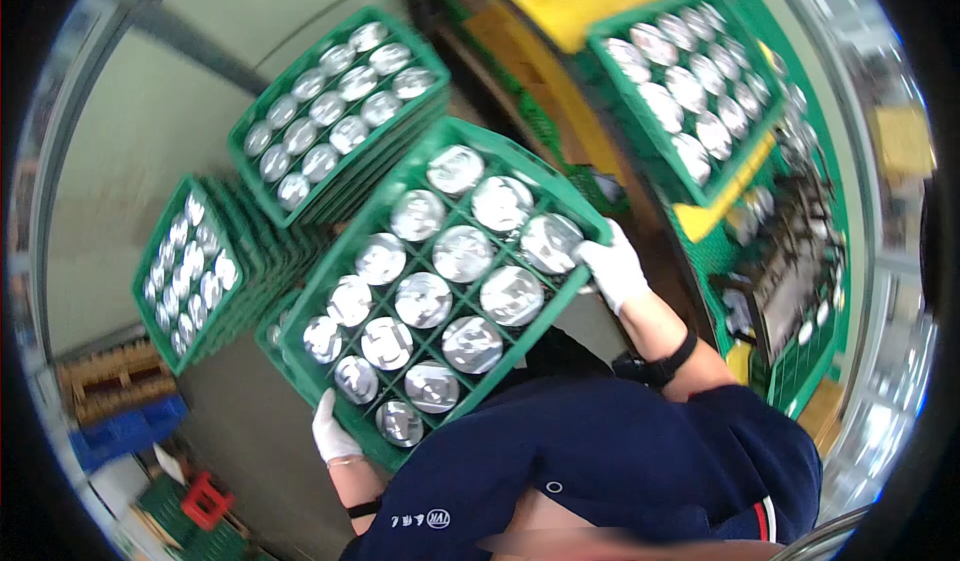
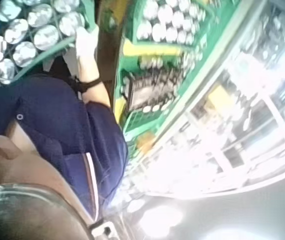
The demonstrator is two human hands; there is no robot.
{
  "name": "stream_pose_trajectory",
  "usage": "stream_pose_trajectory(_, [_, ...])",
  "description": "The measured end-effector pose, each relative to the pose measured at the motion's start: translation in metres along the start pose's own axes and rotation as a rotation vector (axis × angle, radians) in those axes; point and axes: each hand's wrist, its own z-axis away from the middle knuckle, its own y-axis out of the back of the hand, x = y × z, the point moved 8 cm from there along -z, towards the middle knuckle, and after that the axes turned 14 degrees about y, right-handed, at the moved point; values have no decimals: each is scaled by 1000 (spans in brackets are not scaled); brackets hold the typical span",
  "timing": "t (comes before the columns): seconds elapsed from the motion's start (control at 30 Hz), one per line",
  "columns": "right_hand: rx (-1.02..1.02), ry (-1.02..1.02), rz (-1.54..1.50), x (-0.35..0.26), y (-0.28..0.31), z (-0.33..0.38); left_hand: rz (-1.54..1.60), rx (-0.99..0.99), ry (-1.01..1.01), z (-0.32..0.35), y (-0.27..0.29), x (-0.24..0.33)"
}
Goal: Testing and inspecting metal pistons using a measurement jig with dial indicators and organizing them into crates.
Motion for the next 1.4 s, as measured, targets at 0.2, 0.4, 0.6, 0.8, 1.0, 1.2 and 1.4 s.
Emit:
stream_pose_trajectory(0.2, [144,557,-141,-106,71,43,-105,-196,-159,70,-95,34])
stream_pose_trajectory(0.4, [320,411,-143,-131,196,8,-357,-438,-360,130,-233,9])
stream_pose_trajectory(0.6, [831,527,73,-117,315,-52,-411,-438,-386,106,-353,-77])
stream_pose_trajectory(0.8, [718,534,115,-134,321,-77,-448,-389,-475,116,-425,-116])
stream_pose_trajectory(1.0, [766,308,238,-129,366,-89,-671,-192,-689,119,-472,-136])
stream_pose_trajectory(1.2, [362,1003,-202,-173,294,102,-789,-148,-1626,166,-516,-141])
stream_pose_trajectory(1.4, [166,783,-435,-92,282,203,-856,-465,-1787,208,-577,-196])
